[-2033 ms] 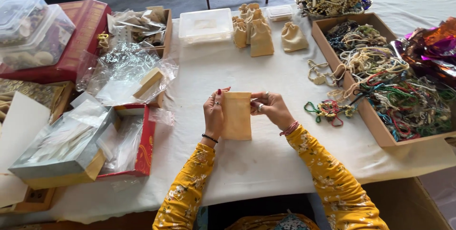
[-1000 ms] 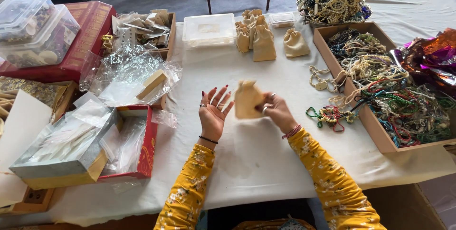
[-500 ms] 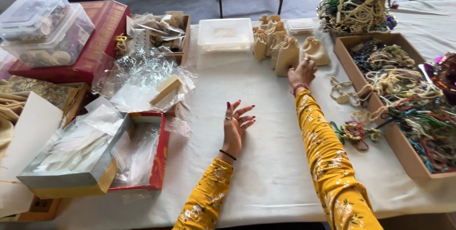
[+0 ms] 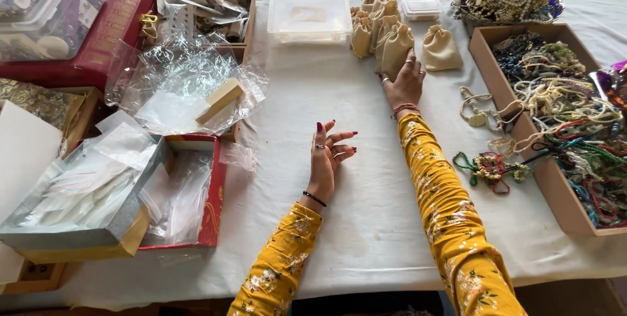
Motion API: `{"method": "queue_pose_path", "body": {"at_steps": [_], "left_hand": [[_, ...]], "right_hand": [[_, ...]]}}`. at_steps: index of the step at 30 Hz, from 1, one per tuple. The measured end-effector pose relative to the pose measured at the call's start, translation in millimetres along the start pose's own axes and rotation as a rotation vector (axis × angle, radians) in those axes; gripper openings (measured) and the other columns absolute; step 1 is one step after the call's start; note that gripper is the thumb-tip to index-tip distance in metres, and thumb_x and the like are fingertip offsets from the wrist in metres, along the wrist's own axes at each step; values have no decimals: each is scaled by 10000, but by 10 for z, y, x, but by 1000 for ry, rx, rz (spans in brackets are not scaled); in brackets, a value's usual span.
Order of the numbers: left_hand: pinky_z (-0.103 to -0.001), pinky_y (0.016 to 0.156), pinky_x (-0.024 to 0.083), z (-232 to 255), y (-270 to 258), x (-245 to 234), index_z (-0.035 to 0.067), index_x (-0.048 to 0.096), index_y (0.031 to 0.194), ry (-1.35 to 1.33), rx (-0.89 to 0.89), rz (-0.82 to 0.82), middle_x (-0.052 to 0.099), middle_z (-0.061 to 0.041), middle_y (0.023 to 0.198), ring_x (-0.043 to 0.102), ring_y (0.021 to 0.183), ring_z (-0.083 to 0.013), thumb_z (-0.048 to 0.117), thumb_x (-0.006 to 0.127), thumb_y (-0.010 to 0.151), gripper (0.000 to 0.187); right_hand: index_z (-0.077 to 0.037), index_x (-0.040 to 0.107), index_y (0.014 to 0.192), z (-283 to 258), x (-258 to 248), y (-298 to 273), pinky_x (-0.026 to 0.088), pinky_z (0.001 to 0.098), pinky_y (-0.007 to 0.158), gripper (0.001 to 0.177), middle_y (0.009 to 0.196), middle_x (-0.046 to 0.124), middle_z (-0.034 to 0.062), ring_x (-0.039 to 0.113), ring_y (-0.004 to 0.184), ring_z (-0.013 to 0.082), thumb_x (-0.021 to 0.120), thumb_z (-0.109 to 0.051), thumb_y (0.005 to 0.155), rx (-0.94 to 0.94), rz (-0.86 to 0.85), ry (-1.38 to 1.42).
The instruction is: The person sits at a table and packs beaded necklaces into small beige drawstring pouches. They first place a green beaded necklace into a clear plastic bag, then transfer it into a pouch and tie it closed. They repeat the process with a second necklace, placing it directly into a pouch and securing the drawstring.
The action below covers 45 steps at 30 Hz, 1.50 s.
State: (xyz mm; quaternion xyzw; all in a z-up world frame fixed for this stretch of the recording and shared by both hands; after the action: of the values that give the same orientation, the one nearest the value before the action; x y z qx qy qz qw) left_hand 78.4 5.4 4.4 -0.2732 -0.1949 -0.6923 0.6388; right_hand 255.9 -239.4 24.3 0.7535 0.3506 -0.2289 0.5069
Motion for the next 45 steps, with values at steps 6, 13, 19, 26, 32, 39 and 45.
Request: {"method": "queue_pose_path", "body": {"at_steps": [6,13,19,26,32,39,45], "left_hand": [[-349,823,611,13,-15,7,16,360,1480,72,24,8,697,-170,1093,693,777,-138,698,428,952,865],[-327,806,606,-34,46,-5,20,360,1483,59,32,5,718,-149,1079,679,757,-118,719,422,955,878],[-307,776,603,12,56,26,18,347,1464,51,47,-42,720,-139,1063,675,741,-123,715,426,966,861],[-298,731,595,89,156,-45,20,366,1420,152,72,-37,731,-124,1021,687,733,-136,715,434,954,839],[-303,690,579,549,179,-265,62,388,1421,650,507,104,719,-87,980,703,762,-143,451,616,1011,610],[-327,626,552,679,-145,-11,94,408,1434,1104,662,130,710,-27,1030,687,676,-173,192,706,961,567],[-372,592,550,444,-347,413,93,369,1449,1396,756,-124,718,-55,1010,697,683,-225,237,738,928,655]], "right_hand": [[-42,326,1535,-22,39,139,385,499,1139,986,1394,518,216,505,1278,432,914,-244,771,109,-38,19],[-20,214,1608,210,360,113,264,537,1249,1057,1488,456,237,438,1400,413,892,-327,858,51,-60,30],[-69,-106,1642,-93,35,-158,108,583,1266,1149,1676,-108,292,16,1562,503,717,-507,970,101,-214,-154],[-172,26,1649,-522,-457,-784,202,666,1191,768,1654,77,259,164,1520,459,440,-417,1051,94,-576,-283],[-31,447,1462,-657,-737,-1309,536,539,970,474,1318,551,274,574,1214,426,450,-233,1033,-221,-584,-394],[-95,704,840,-497,-1635,-970,538,455,728,218,838,685,136,661,836,316,683,-258,984,-240,-199,-111],[-105,750,1048,698,-2602,-393,445,468,974,193,1101,725,85,650,1071,279,754,-109,855,-149,384,-257]]}}
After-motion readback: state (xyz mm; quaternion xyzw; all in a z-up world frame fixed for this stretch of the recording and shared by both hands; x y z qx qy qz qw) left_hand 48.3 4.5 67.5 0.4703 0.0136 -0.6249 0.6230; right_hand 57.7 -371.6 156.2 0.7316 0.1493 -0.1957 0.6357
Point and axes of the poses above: each hand's wrist, its own y-axis towards the middle knuckle, its own x-axis out of the palm, z = x × y, the point moved 6 cm from there along y, towards the middle knuckle
